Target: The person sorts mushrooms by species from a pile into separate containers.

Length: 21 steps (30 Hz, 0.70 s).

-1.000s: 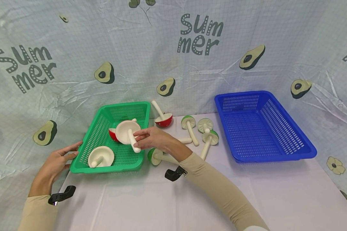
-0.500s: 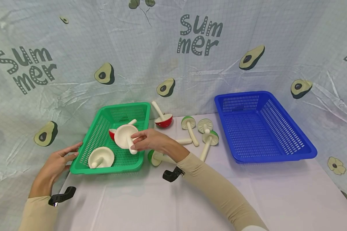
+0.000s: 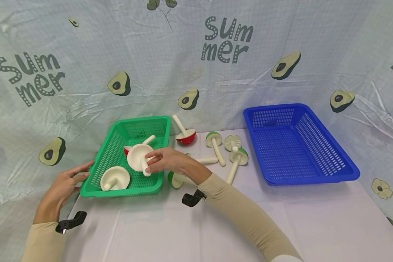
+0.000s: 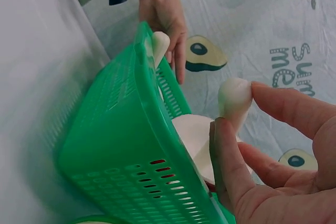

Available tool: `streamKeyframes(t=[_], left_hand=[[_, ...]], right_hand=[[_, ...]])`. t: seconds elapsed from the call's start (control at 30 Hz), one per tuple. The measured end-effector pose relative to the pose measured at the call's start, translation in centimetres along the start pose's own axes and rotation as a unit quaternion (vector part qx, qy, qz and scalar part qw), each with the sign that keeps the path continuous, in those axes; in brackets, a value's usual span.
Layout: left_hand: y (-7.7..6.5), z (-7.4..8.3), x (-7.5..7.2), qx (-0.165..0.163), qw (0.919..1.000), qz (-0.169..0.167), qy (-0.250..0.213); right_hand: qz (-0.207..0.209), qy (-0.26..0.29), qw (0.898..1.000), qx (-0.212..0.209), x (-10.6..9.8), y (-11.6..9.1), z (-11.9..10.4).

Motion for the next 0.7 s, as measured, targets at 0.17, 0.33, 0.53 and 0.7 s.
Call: streamKeyframes(t=[0.17,0.33,0.53,0.7], left_hand=[[0.1,0.0,0.0,0.000,1.0000,-0.002,0.005],[0.2,-0.1,0.0,-0.002,1.0000,-0.007,0.003],[0.4,-0.2,0.0,-0.003,1.0000,-0.007,-0.001],[0.3,-0.1,0.1,-0.003,0.9999,-0.012,-0.003]], right_hand=[[-0.021,-0.016,1.000,-0.013,0.1,0.0,-0.3],[-0.024,-0.038,0.999,-0.023,-0.6,-0.6,-0.7],[-0.006,-0.017,1.000,-0.023,-1.6,-1.1,-0.7],[0.006,-0.009,1.000,-0.023,-2.4,-1.4,-0.5]])
Point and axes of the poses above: each hand's wrist, its own y-axis towards the middle knuckle, its own x-axis out of the palm, z = x × y, the point moved 7 cm from there along y, towards the middle knuckle, and after that the axes turned 9 degrees about -x, right-handed, at the moved point
